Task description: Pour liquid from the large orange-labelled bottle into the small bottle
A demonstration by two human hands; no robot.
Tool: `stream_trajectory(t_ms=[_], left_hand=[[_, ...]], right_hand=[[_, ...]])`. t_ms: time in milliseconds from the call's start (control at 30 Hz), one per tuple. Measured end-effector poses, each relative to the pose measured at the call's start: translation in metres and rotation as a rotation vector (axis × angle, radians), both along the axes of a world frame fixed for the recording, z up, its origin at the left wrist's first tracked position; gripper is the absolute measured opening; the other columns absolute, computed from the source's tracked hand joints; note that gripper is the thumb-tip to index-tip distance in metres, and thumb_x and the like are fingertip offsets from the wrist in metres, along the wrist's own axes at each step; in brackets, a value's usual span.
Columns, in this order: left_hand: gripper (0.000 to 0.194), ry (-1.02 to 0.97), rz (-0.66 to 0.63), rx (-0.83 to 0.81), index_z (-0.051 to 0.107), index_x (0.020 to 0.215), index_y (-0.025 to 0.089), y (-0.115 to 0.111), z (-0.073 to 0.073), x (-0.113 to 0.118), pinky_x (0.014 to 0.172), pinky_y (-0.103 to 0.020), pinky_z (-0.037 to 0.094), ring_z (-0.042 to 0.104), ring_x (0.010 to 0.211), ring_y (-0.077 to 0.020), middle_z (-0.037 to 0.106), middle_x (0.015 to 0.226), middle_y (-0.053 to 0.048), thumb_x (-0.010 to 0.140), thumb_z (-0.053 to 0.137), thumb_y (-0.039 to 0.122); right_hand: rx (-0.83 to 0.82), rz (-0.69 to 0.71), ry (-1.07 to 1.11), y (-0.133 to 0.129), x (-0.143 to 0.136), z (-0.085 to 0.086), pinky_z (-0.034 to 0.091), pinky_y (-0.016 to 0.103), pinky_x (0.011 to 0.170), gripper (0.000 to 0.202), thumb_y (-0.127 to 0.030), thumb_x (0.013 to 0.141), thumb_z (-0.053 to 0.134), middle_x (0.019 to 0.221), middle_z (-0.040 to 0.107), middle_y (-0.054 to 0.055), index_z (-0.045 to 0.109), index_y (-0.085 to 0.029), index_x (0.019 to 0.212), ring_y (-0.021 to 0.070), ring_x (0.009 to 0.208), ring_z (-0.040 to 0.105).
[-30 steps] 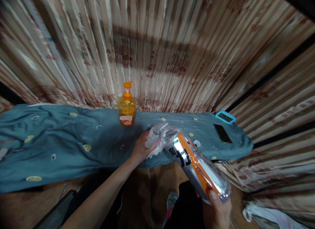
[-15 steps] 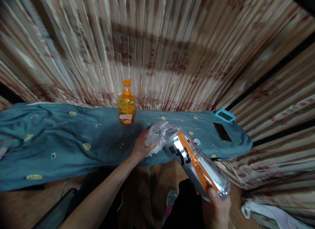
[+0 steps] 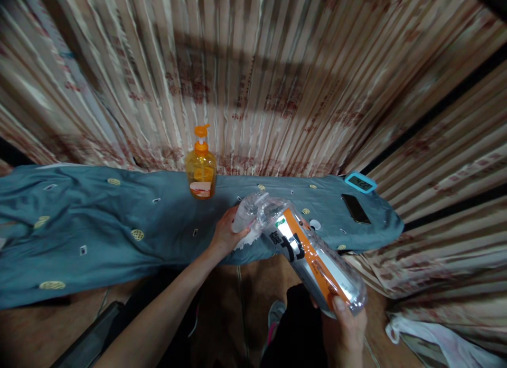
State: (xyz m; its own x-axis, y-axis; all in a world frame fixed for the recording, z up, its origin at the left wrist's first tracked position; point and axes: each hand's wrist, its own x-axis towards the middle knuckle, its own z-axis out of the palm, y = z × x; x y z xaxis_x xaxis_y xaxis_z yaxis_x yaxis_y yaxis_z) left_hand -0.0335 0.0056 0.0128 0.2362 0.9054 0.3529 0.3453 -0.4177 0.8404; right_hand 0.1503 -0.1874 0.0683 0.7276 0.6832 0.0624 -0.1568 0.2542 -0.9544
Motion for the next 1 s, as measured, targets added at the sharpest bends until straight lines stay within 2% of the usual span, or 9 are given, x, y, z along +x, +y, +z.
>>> stream_trajectory(t_ms=[67, 200, 333, 500, 633, 833, 1000], left_hand=[[0.059, -0.003, -0.001, 0.007, 0.052, 0.121, 0.017, 0.001, -0.001, 0.0, 0.103, -0.044, 0.045, 0.056, 0.116, -0.0262, 0.06, 0.122, -0.011, 0.067, 0.074, 0.019], [0.059, 0.004, -0.004, 0.009, 0.051, 0.121, 0.016, 0.001, 0.0, 0.0, 0.102, -0.044, 0.045, 0.056, 0.116, -0.0259, 0.06, 0.123, -0.011, 0.066, 0.073, 0.017], [0.061, 0.002, 0.005, 0.003, 0.051, 0.122, 0.018, 0.001, 0.0, 0.001, 0.102, -0.044, 0.045, 0.056, 0.117, -0.0257, 0.06, 0.123, -0.01, 0.066, 0.074, 0.016], [0.06, -0.009, 0.005, -0.007, 0.051, 0.122, 0.016, 0.0, -0.001, 0.001, 0.103, -0.044, 0.045, 0.056, 0.117, -0.0256, 0.06, 0.123, -0.012, 0.066, 0.073, 0.015], [0.061, -0.012, -0.008, -0.02, 0.051, 0.122, 0.017, 0.001, -0.001, 0.0, 0.104, -0.045, 0.044, 0.055, 0.117, -0.0258, 0.059, 0.124, -0.011, 0.065, 0.073, 0.015], [0.061, 0.005, -0.004, -0.033, 0.051, 0.122, 0.015, 0.001, 0.0, 0.0, 0.104, -0.045, 0.043, 0.055, 0.118, -0.0265, 0.059, 0.125, -0.013, 0.066, 0.073, 0.015], [0.06, -0.004, 0.005, -0.022, 0.051, 0.123, 0.019, 0.0, 0.0, 0.001, 0.103, -0.045, 0.044, 0.056, 0.117, -0.0259, 0.06, 0.123, -0.01, 0.066, 0.073, 0.015]], right_hand=[[0.0, 0.003, 0.012, -0.001, 0.004, -0.003, 0.046, 0.026, 0.045, 0.057, -0.032, 0.062, 0.073, 0.096, 0.066, 0.005, 0.061, -0.019, 0.116, 0.0171, 0.066, 0.059], [-0.021, 0.013, 0.038, -0.002, 0.007, -0.005, 0.048, 0.026, 0.046, 0.052, -0.032, 0.062, 0.073, 0.098, 0.065, 0.005, 0.063, -0.02, 0.111, 0.0196, 0.075, 0.06], [-0.002, 0.085, 0.038, -0.001, 0.006, -0.004, 0.048, 0.027, 0.048, 0.042, -0.032, 0.065, 0.071, 0.099, 0.066, 0.005, 0.065, -0.021, 0.105, 0.0188, 0.074, 0.058], [-0.017, 0.056, -0.003, 0.002, 0.007, -0.008, 0.048, 0.028, 0.047, 0.046, -0.033, 0.065, 0.071, 0.086, 0.066, 0.004, 0.063, -0.02, 0.11, 0.0186, 0.068, 0.058], [-0.011, 0.066, -0.046, 0.002, 0.008, -0.011, 0.049, 0.028, 0.047, 0.048, -0.035, 0.067, 0.07, 0.089, 0.066, 0.006, 0.062, -0.019, 0.112, 0.0175, 0.065, 0.057], [0.001, 0.083, -0.017, 0.0, 0.007, -0.011, 0.049, 0.027, 0.05, 0.044, -0.032, 0.07, 0.068, 0.087, 0.066, 0.006, 0.063, -0.02, 0.112, 0.0199, 0.075, 0.06], [-0.007, 0.117, -0.069, 0.0, 0.008, -0.013, 0.051, 0.034, 0.053, 0.048, -0.037, 0.071, 0.068, 0.092, 0.068, 0.008, 0.061, -0.019, 0.115, 0.0256, 0.079, 0.063]])
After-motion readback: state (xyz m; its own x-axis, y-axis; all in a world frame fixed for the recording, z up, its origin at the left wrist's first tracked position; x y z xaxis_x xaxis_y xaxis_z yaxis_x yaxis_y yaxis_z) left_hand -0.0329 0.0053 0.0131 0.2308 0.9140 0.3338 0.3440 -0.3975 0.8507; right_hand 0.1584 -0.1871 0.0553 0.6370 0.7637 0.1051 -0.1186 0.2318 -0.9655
